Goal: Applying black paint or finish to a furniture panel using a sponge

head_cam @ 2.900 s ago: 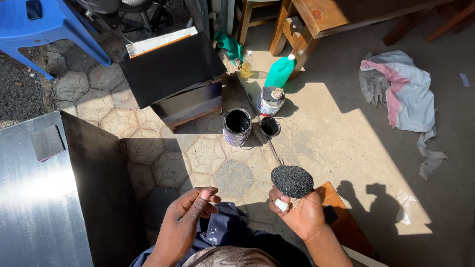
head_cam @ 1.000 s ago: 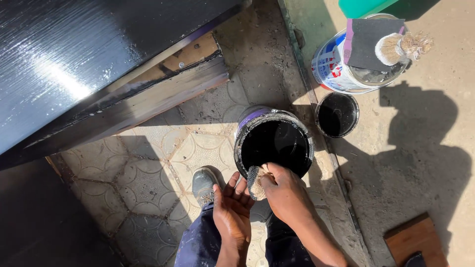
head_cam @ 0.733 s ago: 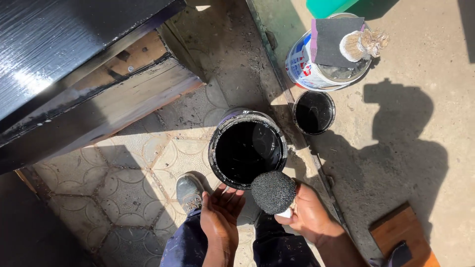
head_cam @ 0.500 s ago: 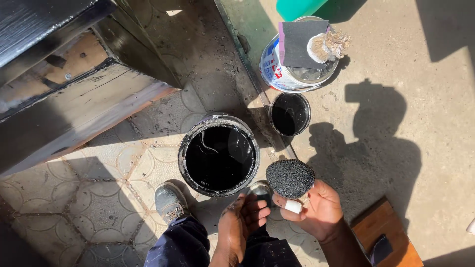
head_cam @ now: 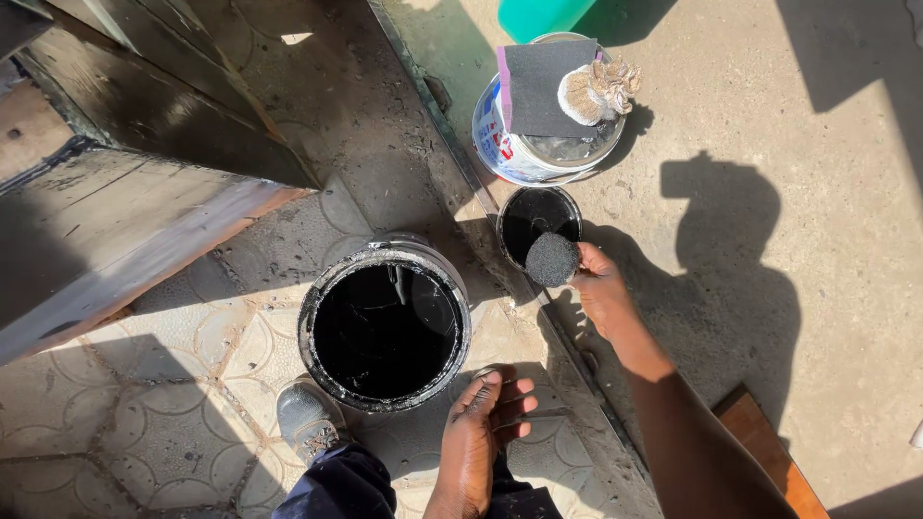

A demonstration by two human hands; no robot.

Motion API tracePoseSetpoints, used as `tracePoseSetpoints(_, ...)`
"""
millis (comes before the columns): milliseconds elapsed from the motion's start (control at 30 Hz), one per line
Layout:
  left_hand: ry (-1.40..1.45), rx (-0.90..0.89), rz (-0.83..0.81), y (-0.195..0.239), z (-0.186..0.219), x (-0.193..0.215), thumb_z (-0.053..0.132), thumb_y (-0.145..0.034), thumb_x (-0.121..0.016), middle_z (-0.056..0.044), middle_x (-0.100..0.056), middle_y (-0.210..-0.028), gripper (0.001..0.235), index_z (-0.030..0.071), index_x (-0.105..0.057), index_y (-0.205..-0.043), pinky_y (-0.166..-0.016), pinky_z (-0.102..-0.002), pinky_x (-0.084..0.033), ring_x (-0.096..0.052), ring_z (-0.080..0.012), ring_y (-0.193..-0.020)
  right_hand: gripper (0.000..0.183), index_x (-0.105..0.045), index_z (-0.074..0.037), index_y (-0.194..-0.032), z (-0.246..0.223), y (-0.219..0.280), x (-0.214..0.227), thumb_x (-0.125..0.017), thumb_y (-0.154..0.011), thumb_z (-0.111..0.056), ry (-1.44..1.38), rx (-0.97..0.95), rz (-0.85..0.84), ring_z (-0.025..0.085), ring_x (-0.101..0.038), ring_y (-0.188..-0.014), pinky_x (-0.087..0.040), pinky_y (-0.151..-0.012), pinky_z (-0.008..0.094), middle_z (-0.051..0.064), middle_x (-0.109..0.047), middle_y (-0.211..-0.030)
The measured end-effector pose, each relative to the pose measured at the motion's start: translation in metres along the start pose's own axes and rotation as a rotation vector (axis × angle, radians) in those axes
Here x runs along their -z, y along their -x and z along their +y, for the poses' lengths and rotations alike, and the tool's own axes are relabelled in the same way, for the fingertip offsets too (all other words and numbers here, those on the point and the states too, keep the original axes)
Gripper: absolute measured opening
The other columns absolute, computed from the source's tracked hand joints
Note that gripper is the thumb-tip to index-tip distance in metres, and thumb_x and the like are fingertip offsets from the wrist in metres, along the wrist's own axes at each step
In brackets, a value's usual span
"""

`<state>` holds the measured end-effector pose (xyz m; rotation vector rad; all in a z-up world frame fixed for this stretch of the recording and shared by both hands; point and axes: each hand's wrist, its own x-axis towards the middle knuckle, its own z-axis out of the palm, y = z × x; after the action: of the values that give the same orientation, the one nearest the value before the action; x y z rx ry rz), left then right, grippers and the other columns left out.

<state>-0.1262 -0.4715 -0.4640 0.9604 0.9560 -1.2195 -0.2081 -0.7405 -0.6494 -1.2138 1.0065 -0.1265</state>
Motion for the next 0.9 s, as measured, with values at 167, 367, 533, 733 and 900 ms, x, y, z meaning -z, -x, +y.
tracePoseSetpoints(167,0.017,0.001,0.017,0.0,0.007,-0.006,0.021,-0.099,-0.061,-0.025,-0.081,-0.108,0.024,0.002,-0.068,-0.112,-0.063,-0.035,-0.052,-0.074,-0.0312,-0.085,0.05,-0.065,-0.008,-0.126,0.015,-0.067,-0.008,-0.052,-0.086,0.019,0.169,-0.001,-0.009,0.013,-0.059,-0.11,-0.043,-0.098,0.027,0.004,-0.068,-0.12)
tracePoseSetpoints(367,0.057,-0.056,-0.091,0.002,0.016,-0.012,0.027,-0.088,-0.063,-0.015,-0.07,-0.146,0.06,0.007,-0.064,-0.144,-0.082,-0.033,-0.052,-0.068,-0.0253,-0.119,0.051,-0.07,-0.015,-0.126,-0.006,-0.064,-0.037,-0.04,-0.091,0.007,0.524,-0.119,0.038,0.011,-0.057,-0.084,-0.043,-0.076,0.021,0.001,-0.071,-0.097)
tracePoseSetpoints(533,-0.042,-0.197,-0.27,-0.004,0.017,-0.02,0.039,-0.088,-0.062,-0.003,-0.05,-0.165,0.076,0.016,-0.045,-0.158,-0.111,-0.042,-0.036,-0.044,-0.0233,-0.153,0.058,-0.062,-0.021,-0.142,-0.021,-0.05,-0.047,-0.04,-0.095,0.007,0.525,-0.063,0.081,0.014,-0.059,-0.118,-0.04,-0.103,0.022,0.002,-0.065,-0.136)
tracePoseSetpoints(733,-0.061,-0.22,-0.333,-0.016,0.002,-0.019,0.043,-0.088,-0.062,-0.006,-0.045,-0.167,0.078,0.018,-0.042,-0.159,-0.111,-0.044,-0.035,-0.042,-0.0273,-0.153,0.065,-0.048,-0.023,-0.153,-0.033,-0.038,-0.046,-0.043,-0.095,0.006,0.646,-0.086,0.051,0.019,-0.045,-0.144,-0.03,-0.113,0.028,0.003,-0.049,-0.159)
tracePoseSetpoints(900,-0.054,-0.149,-0.313,-0.008,0.007,-0.017,0.035,-0.09,-0.061,-0.005,-0.052,-0.163,0.068,0.019,-0.049,-0.155,-0.109,-0.039,-0.038,-0.049,-0.024,-0.148,0.078,-0.037,-0.033,-0.158,-0.08,0.006,-0.071,-0.039,-0.091,0.008,0.69,-0.22,0.207,0.024,-0.057,-0.12,-0.046,-0.079,0.038,0.003,-0.042,-0.163)
